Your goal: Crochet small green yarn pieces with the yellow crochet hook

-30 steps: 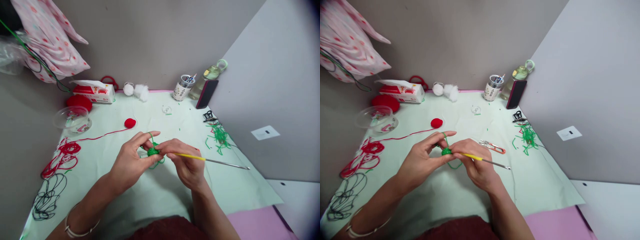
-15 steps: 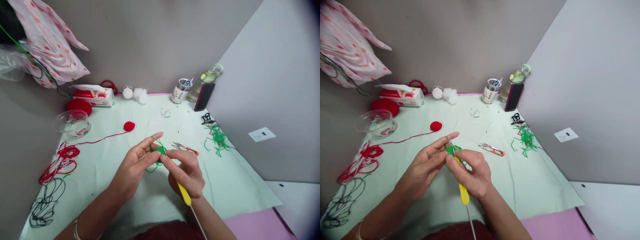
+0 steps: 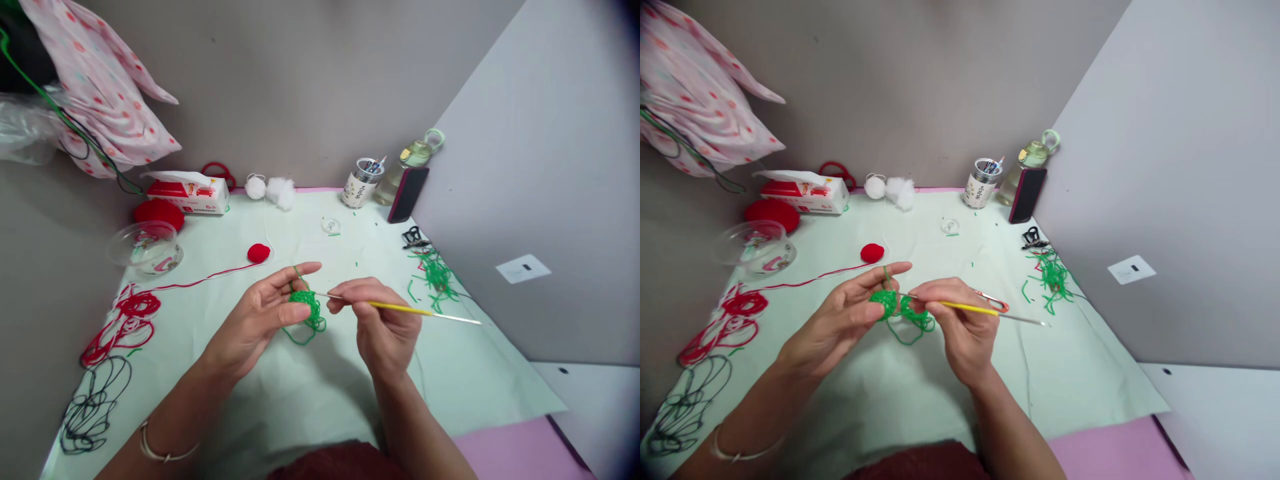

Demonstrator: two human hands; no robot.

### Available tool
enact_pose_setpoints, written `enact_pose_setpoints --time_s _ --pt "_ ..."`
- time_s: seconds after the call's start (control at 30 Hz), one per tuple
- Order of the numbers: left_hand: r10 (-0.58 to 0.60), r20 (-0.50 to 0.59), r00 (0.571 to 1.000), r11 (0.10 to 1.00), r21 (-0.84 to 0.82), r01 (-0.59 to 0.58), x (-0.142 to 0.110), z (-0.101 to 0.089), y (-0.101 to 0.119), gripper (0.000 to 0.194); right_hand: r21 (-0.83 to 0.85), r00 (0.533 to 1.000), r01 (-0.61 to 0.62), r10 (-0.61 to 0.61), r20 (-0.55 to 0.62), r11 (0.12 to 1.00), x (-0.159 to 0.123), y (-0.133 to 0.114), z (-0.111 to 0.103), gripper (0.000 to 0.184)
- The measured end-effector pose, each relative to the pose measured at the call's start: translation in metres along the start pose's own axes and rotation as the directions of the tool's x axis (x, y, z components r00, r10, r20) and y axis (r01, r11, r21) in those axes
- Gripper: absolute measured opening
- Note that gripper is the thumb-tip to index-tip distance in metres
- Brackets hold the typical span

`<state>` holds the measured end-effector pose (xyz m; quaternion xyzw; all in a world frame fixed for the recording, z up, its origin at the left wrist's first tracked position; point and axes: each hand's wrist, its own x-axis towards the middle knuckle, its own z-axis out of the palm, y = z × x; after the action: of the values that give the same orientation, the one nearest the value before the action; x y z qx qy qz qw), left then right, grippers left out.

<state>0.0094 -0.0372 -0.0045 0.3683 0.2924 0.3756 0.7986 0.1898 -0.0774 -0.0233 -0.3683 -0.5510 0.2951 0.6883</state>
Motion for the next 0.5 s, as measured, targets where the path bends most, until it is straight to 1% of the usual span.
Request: enact_pose_setpoints --time_s 0.13,0.27,0.4,0.5 --pt "-0.007 0.07 0.997 1.0 0.004 0.007 0.002 -0.003 0.001 0.039 0.148 0.988 -0.156 0.153 0.032 0.976 0.004 0.0 -0.002 0.012" --pt "-0.018 0.135 0.991 0.999 -0.026 0.022 0.005 -0.006 -0.002 0.034 0.221 0.971 -0.238 0.232 0.052 0.946 0.006 -0.001 -0.002 0.011" --pt "-0.012 0.154 0.988 0.999 -0.031 0.017 0.008 -0.008 -0.004 0.034 0.253 0.952 -0.302 0.303 0.037 0.919 0.009 -0.002 0.0 0.013" --pt "0.008 0.132 0.991 0.998 0.062 -0.016 0.007 -0.01 -0.002 0.032 0.28 0.937 -0.34 0.348 0.021 0.898 0.012 -0.003 0.001 0.013"
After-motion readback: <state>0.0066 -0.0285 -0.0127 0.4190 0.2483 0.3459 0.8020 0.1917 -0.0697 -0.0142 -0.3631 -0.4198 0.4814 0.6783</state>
